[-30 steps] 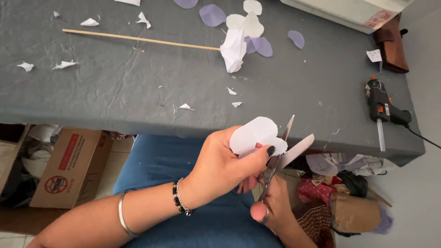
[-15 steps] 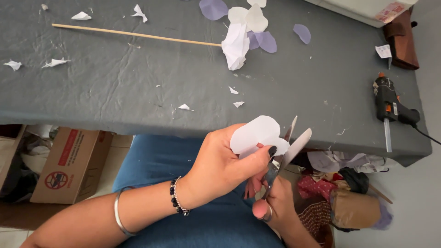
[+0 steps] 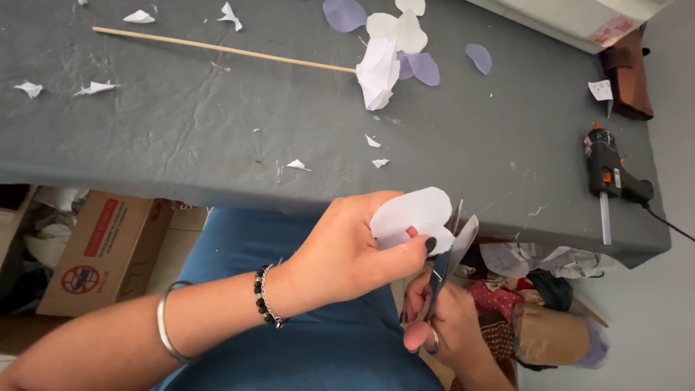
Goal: Cutting fabric petals and assembling them onto a wooden stick using a glue gun to create decorative flowers.
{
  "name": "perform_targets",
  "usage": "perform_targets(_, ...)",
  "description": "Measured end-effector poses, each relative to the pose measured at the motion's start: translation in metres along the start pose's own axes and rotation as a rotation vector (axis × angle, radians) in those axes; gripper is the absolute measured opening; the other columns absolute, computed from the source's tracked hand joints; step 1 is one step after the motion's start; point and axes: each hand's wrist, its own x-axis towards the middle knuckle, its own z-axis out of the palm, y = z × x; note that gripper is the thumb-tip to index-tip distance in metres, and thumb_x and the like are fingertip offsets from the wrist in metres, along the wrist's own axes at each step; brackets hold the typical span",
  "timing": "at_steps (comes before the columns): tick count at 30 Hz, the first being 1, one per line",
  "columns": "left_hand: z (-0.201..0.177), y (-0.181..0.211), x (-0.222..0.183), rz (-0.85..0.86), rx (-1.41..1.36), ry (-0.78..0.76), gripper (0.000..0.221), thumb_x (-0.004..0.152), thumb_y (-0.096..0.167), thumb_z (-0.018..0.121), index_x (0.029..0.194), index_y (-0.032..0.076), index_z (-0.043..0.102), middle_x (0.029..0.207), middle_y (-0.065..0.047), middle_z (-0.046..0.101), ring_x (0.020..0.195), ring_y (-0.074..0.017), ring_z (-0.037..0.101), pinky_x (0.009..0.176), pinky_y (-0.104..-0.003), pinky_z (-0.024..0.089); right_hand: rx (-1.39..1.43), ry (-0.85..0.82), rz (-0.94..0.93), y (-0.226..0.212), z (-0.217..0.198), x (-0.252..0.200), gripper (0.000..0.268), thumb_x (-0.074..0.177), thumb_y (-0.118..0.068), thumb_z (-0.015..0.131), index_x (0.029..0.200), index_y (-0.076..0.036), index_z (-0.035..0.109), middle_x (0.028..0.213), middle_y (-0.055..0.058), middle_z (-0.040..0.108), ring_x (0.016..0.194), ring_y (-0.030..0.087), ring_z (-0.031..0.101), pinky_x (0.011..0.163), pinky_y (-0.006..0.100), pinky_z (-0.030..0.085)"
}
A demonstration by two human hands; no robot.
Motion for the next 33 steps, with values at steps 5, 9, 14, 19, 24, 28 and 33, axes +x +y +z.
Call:
perform_targets(5, -0.004, 0.001, 0.005, -0.079, 0.203, 0.015, 0.011, 0.08, 0.025, 0.062, 0.074, 0.015, 0.06, 0.062, 0.009, 0.054, 0.06, -0.0087, 0.047, 0.055, -0.025, 0.042, -0.115, -0.036, 0.031, 0.017, -0.008, -0.012, 0.076, 0.077, -0.09, 0.043, 0.074, -0.015, 0.05, 0.063, -0.004, 0.06, 0.053, 0.01, 0.062, 0.053, 0.026, 0.049)
perform_targets(9, -0.01, 0.006, 0.007, -0.085, 0.251, -0.061, 0.017, 0.082, 0.028, 0.06, 0.073, 0.013, 0.057, 0.059, 0.007, 0.051, 0.056, -0.01, 0.043, 0.05, -0.027, 0.037, -0.185, -0.079, 0.044, 0.026, -0.013, -0.017, 0.077, 0.076, -0.093, 0.039, 0.073, -0.017, 0.05, 0.062, -0.006, 0.062, 0.052, 0.009, 0.063, 0.055, 0.027, 0.049)
perform_targets(14, -0.013, 0.007, 0.01, -0.097, 0.272, -0.109, 0.016, 0.082, 0.028, 0.062, 0.074, 0.015, 0.057, 0.062, 0.007, 0.052, 0.057, -0.0103, 0.043, 0.052, -0.028, 0.038, -0.21, -0.109, 0.046, 0.033, -0.017, -0.023, 0.075, 0.074, -0.092, 0.041, 0.071, -0.017, 0.05, 0.062, -0.007, 0.062, 0.052, 0.009, 0.063, 0.055, 0.027, 0.049)
perform_targets(19, -0.021, 0.007, 0.012, -0.038, 0.315, -0.147, 0.013, 0.08, 0.028, 0.063, 0.077, 0.016, 0.063, 0.064, 0.008, 0.058, 0.056, -0.011, 0.048, 0.053, -0.027, 0.042, -0.198, -0.112, 0.002, 0.033, -0.019, -0.022, 0.068, 0.074, -0.087, 0.046, 0.071, -0.019, 0.051, 0.068, -0.007, 0.06, 0.056, 0.01, 0.06, 0.059, 0.028, 0.045)
perform_targets(24, -0.025, 0.008, 0.01, -0.065, 0.332, -0.257, 0.009, 0.078, 0.025, 0.064, 0.075, 0.017, 0.064, 0.065, 0.008, 0.057, 0.062, -0.0089, 0.05, 0.058, -0.026, 0.045, 0.316, -0.002, -0.208, 0.026, -0.018, -0.002, 0.078, 0.082, -0.088, 0.067, 0.1, -0.012, 0.057, 0.095, 0.004, 0.062, 0.088, 0.017, 0.066, 0.081, 0.032, 0.054)
perform_targets(28, -0.016, 0.001, 0.008, -0.139, 0.362, -0.361, 0.009, 0.076, 0.025, 0.067, 0.08, 0.017, 0.068, 0.066, 0.008, 0.06, 0.059, -0.0087, 0.052, 0.056, -0.025, 0.046, 0.292, 0.272, -0.157, 0.016, -0.013, 0.003, 0.06, 0.093, -0.067, 0.068, 0.103, -0.009, 0.056, 0.099, 0.004, 0.062, 0.089, 0.015, 0.063, 0.081, 0.027, 0.049)
perform_targets(33, -0.01, -0.002, 0.005, -0.02, 0.459, -0.301, 0.016, 0.082, 0.032, 0.071, 0.081, 0.016, 0.067, 0.068, 0.007, 0.065, 0.061, -0.0114, 0.059, 0.056, -0.029, 0.046, 0.671, 0.435, -0.048, -0.014, -0.004, 0.024, 0.028, 0.087, -0.004, 0.072, 0.095, -0.016, 0.047, 0.089, 0.007, 0.067, 0.082, 0.02, 0.067, 0.079, 0.034, 0.058)
